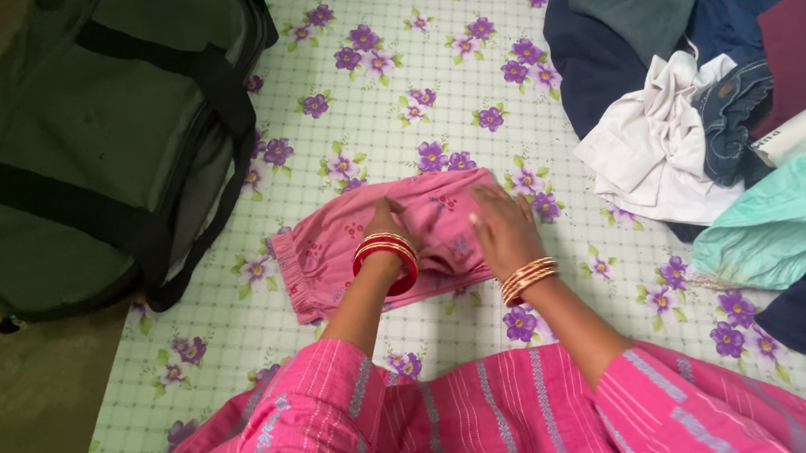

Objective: The person puts a folded white garment into a bag, then takes out a pink pair of pants and folds them by hand on the floor.

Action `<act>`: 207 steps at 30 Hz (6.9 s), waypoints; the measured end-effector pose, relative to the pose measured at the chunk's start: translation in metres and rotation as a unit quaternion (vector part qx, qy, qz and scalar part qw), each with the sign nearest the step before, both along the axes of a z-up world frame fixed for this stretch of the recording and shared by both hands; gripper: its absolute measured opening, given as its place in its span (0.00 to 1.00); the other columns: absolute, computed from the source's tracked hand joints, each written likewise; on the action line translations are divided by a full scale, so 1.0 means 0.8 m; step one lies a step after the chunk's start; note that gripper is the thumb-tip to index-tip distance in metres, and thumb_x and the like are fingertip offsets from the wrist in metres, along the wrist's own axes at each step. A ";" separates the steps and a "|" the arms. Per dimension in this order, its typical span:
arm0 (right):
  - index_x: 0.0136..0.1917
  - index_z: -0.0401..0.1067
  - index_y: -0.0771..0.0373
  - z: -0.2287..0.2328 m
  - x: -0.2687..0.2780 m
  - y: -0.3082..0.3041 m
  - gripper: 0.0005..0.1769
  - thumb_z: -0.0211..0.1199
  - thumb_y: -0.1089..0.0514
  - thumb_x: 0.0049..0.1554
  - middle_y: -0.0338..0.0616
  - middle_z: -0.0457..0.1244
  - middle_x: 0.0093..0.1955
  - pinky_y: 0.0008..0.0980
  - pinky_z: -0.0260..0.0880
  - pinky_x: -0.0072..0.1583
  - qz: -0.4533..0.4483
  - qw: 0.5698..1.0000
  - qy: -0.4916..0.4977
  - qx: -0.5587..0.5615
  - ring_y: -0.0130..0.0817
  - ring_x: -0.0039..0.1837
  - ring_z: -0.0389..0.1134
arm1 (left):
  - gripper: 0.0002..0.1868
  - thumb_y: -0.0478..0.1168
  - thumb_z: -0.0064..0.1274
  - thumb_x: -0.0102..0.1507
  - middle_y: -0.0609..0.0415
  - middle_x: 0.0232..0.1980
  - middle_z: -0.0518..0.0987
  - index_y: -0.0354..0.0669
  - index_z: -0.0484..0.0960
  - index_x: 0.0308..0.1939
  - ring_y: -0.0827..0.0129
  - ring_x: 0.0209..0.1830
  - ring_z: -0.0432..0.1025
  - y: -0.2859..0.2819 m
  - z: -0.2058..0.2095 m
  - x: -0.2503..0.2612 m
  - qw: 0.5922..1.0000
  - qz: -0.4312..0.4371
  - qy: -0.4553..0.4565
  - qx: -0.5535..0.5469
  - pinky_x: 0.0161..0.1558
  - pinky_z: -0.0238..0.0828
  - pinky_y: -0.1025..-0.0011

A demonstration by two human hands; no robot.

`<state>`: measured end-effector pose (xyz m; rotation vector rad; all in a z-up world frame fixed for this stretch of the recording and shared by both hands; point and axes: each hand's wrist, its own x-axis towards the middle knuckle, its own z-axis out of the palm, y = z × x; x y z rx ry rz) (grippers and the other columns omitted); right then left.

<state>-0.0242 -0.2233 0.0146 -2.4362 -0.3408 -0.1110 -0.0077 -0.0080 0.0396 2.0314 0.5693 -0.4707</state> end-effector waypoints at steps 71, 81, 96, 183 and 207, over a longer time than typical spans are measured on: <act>0.83 0.41 0.56 -0.009 0.021 0.008 0.45 0.41 0.31 0.61 0.40 0.37 0.85 0.53 0.26 0.79 0.016 0.973 -0.090 -0.212 0.41 0.85 0.34 | 0.39 0.47 0.74 0.49 0.36 0.53 0.81 0.24 0.77 0.55 0.52 0.46 0.77 0.205 -0.036 -0.053 0.953 0.262 0.128 0.082 0.46 0.75 0.58; 0.83 0.43 0.57 -0.005 0.017 0.008 0.45 0.43 0.31 0.61 0.40 0.38 0.85 0.55 0.26 0.79 0.010 0.976 -0.074 -0.204 0.42 0.85 0.35 | 0.19 0.48 0.65 0.54 0.46 0.27 0.81 0.31 0.83 0.31 0.65 0.25 0.73 0.128 0.090 -0.023 0.982 0.042 -0.152 0.104 0.30 0.71 0.64; 0.80 0.57 0.66 -0.053 0.032 -0.016 0.36 0.52 0.52 0.62 0.53 0.43 0.85 0.55 0.35 0.81 0.003 0.990 -0.129 -0.054 0.49 0.85 0.43 | 0.23 0.58 0.64 0.58 0.43 0.47 0.83 0.44 0.84 0.42 0.53 0.50 0.77 -0.081 0.064 -0.020 0.940 -0.169 -0.205 0.214 0.54 0.74 0.58; 0.84 0.42 0.58 -0.018 0.017 -0.019 0.41 0.47 0.49 0.61 0.46 0.39 0.86 0.52 0.30 0.80 -0.045 0.978 -0.087 -0.182 0.45 0.85 0.37 | 0.47 0.74 0.27 0.63 0.61 0.84 0.36 0.60 0.40 0.80 0.68 0.83 0.26 -0.084 -0.017 -0.003 0.853 -0.325 -0.199 0.356 0.76 0.15 0.45; 0.84 0.44 0.55 -0.023 0.060 0.005 0.39 0.42 0.38 0.66 0.41 0.39 0.87 0.55 0.27 0.80 0.031 0.977 -0.092 -0.189 0.44 0.86 0.35 | 0.42 0.55 0.34 0.66 0.59 0.85 0.36 0.51 0.38 0.81 0.62 0.84 0.27 -0.062 -0.031 0.001 0.867 -0.279 -0.258 0.323 0.78 0.20 0.51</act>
